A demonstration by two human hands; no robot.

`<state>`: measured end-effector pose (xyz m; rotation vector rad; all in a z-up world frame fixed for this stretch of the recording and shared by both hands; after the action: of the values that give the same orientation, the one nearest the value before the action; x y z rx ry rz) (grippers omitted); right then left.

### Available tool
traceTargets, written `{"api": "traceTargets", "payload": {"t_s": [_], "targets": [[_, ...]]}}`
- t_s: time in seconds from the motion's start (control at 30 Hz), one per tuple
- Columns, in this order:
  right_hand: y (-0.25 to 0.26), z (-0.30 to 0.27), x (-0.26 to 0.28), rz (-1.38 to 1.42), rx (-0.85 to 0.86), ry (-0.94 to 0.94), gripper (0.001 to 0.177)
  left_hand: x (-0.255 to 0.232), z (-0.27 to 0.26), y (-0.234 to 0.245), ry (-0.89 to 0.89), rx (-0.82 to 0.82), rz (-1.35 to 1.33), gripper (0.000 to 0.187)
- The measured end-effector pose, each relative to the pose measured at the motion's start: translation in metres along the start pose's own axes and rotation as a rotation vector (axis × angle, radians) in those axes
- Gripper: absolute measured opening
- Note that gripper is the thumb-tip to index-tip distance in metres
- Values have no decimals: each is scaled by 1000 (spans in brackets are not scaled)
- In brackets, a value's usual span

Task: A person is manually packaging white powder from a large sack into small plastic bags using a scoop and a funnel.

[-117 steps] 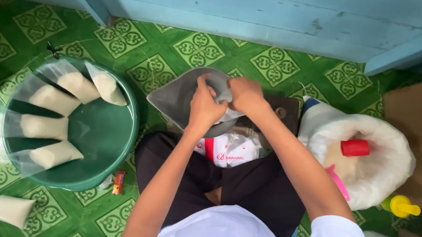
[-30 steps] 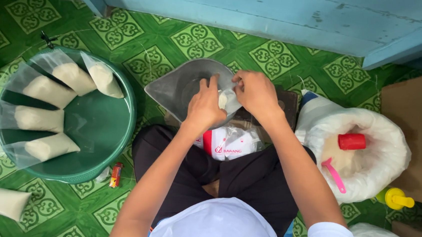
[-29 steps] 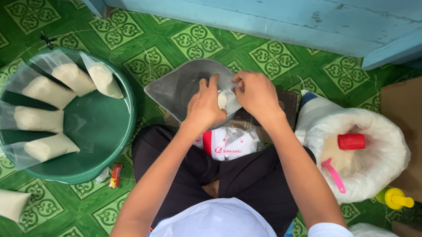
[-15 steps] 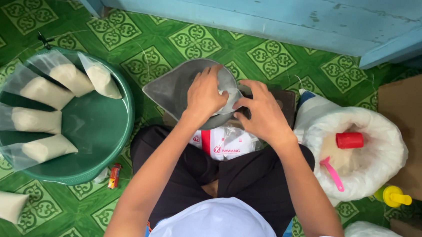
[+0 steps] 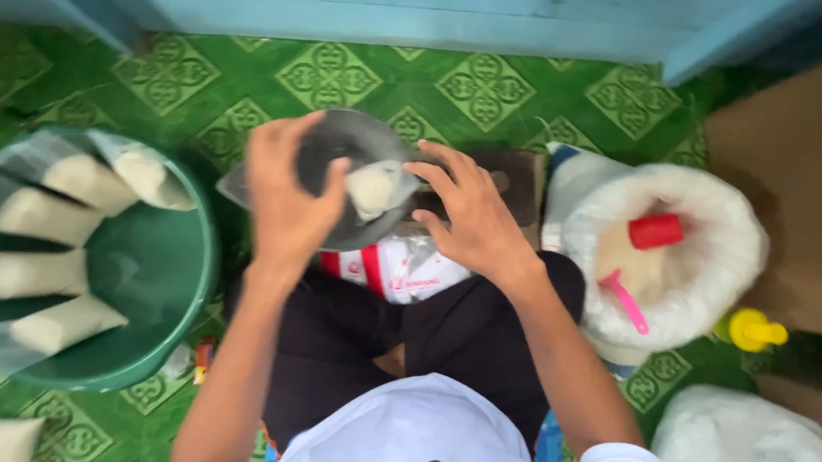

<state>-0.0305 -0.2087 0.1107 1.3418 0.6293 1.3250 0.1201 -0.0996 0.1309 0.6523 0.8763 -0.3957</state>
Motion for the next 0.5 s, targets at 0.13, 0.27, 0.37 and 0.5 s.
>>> {"api": "traceTargets", "payload": {"t_s": [0.13,0.27,0.37,0.5], "targets": [[22,-62,-57,17,-358,-120,25,6,-43,17,-96,-63,101,45],[36,-151,-130,82,-336,-431,42,24,-114,23,-79,-118,257,30],[4,-242,-206,-76,-196,-708,63,55,-180,17,39,-57,392,30],[-53,-372,-284,-263,154,-1228,43,114,-280,10,219,34,694,37]]}}
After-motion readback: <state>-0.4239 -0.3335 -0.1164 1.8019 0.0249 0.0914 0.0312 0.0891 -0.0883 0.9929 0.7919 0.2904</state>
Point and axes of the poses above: each hand's wrist, its own z-axis towards the middle knuckle, its own y-axis out of the back of the hand, x = y × z, the point moved 8 cm from there along z, towards the middle knuckle, and after that the axes turned 12 degrees about -z, right-handed, at the moved point
